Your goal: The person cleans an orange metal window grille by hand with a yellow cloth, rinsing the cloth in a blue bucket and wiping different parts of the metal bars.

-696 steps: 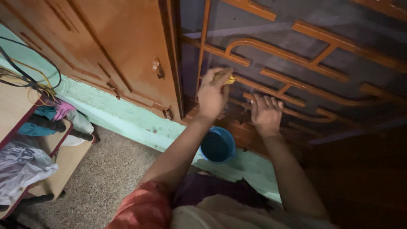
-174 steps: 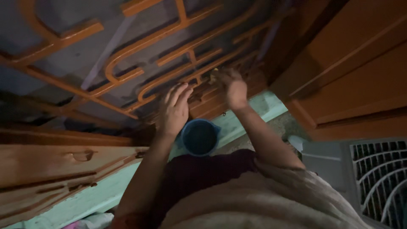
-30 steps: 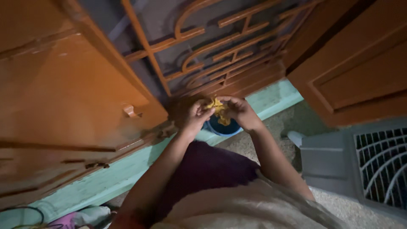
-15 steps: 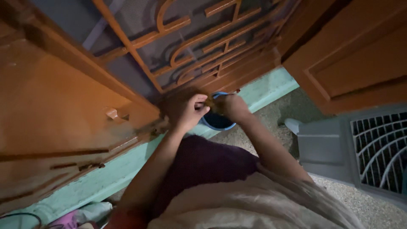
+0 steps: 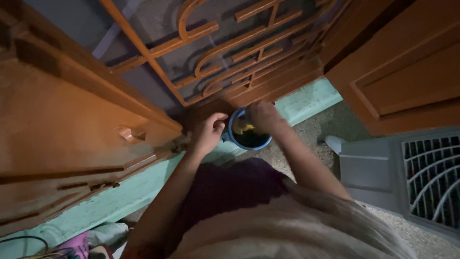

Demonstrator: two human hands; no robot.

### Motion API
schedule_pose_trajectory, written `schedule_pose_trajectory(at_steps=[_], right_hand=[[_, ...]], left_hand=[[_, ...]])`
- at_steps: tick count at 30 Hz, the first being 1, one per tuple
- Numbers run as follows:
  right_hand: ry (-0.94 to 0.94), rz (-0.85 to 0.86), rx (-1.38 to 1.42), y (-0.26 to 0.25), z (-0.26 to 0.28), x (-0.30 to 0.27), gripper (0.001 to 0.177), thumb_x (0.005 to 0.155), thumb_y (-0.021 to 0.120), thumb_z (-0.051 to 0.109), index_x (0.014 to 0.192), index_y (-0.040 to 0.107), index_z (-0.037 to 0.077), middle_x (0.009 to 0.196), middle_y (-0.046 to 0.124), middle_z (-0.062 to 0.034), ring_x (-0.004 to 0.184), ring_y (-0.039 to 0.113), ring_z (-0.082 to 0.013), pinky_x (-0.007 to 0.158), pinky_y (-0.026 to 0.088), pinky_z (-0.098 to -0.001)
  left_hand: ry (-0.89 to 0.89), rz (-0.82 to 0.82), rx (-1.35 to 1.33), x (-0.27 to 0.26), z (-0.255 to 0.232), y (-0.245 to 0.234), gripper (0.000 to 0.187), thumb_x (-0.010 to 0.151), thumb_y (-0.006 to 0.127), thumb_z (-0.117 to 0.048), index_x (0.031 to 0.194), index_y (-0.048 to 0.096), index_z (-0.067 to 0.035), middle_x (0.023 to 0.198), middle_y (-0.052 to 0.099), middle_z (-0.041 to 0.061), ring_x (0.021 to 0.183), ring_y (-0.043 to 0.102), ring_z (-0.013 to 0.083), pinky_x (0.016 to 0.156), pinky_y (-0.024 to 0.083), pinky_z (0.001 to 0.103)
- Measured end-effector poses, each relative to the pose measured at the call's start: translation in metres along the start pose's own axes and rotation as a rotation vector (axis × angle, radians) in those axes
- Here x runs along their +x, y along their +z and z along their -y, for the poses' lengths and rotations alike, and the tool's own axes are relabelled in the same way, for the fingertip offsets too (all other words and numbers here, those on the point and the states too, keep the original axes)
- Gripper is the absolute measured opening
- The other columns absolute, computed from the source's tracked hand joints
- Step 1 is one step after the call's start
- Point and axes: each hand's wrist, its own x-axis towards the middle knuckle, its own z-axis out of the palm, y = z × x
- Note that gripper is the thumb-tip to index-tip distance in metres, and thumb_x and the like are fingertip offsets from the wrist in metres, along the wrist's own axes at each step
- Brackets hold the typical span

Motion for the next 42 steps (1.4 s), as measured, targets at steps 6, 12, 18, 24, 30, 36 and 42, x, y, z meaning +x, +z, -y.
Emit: schedule_pose_trajectory(at_steps=[6, 12, 18, 24, 30, 36, 42], right_hand=[[0.018, 0.079, 0.058, -0.087, -0.005, -0.045, 0.036, 0.099, 0.058, 0.044, 0.109, 0.076, 0.014, 0.098, 0.076, -0.0093, 0.082, 0.076, -0.0222, 0.065, 0.059, -0.0351], [-0.109, -0.105, -0.094, 0.102, 0.007, 0.047, 0.028, 0.095, 0.063, 0.032, 0.103, 0.078, 0.009, 0.104, 0.077, -0.0146, 0.092, 0.075, -0.0271, 0.077, 0.06, -0.0398], [-0.083, -0.055, -0.028, 0.095, 0.005, 0.042, 0.026, 0.096, 0.061, 0.03, 0.102, 0.077, 0.009, 0.104, 0.076, -0.0153, 0.097, 0.074, -0.0295, 0.083, 0.059, -0.0427], [-0.082, -0.049, -0.032, 0.007, 0.0, 0.011, 0.028, 0.097, 0.062, 0.028, 0.107, 0.074, 0.006, 0.107, 0.076, -0.0153, 0.093, 0.075, -0.0287, 0.077, 0.061, -0.0409], [-0.207, -0.054, -0.073, 0.102, 0.016, 0.046, 0.026, 0.096, 0.061, 0.026, 0.105, 0.075, 0.006, 0.108, 0.076, -0.016, 0.095, 0.075, -0.0299, 0.077, 0.061, -0.0414], [-0.193, -0.11, -0.121, 0.017, -0.009, 0.022, 0.024, 0.096, 0.06, 0.023, 0.104, 0.076, 0.006, 0.108, 0.076, -0.0168, 0.097, 0.075, -0.031, 0.077, 0.062, -0.0419], [-0.196, -0.064, -0.077, 0.091, 0.008, 0.053, 0.022, 0.093, 0.061, 0.019, 0.102, 0.077, 0.007, 0.107, 0.076, -0.0162, 0.097, 0.075, -0.0302, 0.081, 0.061, -0.0432]], left_hand=[[-0.179, 0.076, 0.154, 0.004, -0.013, 0.009, 0.027, 0.098, 0.061, -0.017, 0.123, 0.073, -0.019, 0.104, 0.079, 0.009, 0.092, 0.077, 0.0234, 0.081, 0.059, 0.039], [-0.112, 0.111, 0.295, 0.002, 0.012, 0.025, 0.038, 0.089, 0.075, -0.03, 0.122, 0.067, -0.014, 0.111, 0.077, 0.011, 0.098, 0.074, 0.0291, 0.084, 0.057, 0.042], [-0.227, 0.11, 0.318, -0.004, 0.035, 0.035, 0.056, 0.085, 0.075, -0.043, 0.128, 0.063, -0.009, 0.113, 0.075, 0.012, 0.103, 0.071, 0.0302, 0.088, 0.055, 0.043], [-0.311, 0.226, 0.231, 0.003, 0.027, 0.027, 0.042, 0.09, 0.074, -0.047, 0.113, 0.072, -0.012, 0.107, 0.077, 0.008, 0.095, 0.074, 0.0266, 0.086, 0.055, 0.041], [-0.286, 0.235, 0.253, 0.007, 0.028, 0.025, 0.036, 0.089, 0.073, -0.043, 0.109, 0.075, -0.013, 0.105, 0.078, 0.009, 0.097, 0.074, 0.0254, 0.086, 0.056, 0.042], [-0.32, 0.292, 0.244, 0.009, 0.038, 0.026, 0.039, 0.089, 0.073, -0.044, 0.113, 0.073, -0.014, 0.11, 0.077, 0.008, 0.1, 0.073, 0.0269, 0.09, 0.055, 0.043], [-0.399, 0.323, 0.219, 0.008, 0.032, 0.025, 0.037, 0.091, 0.071, -0.043, 0.114, 0.069, -0.014, 0.113, 0.077, 0.006, 0.103, 0.074, 0.0215, 0.091, 0.055, 0.039]])
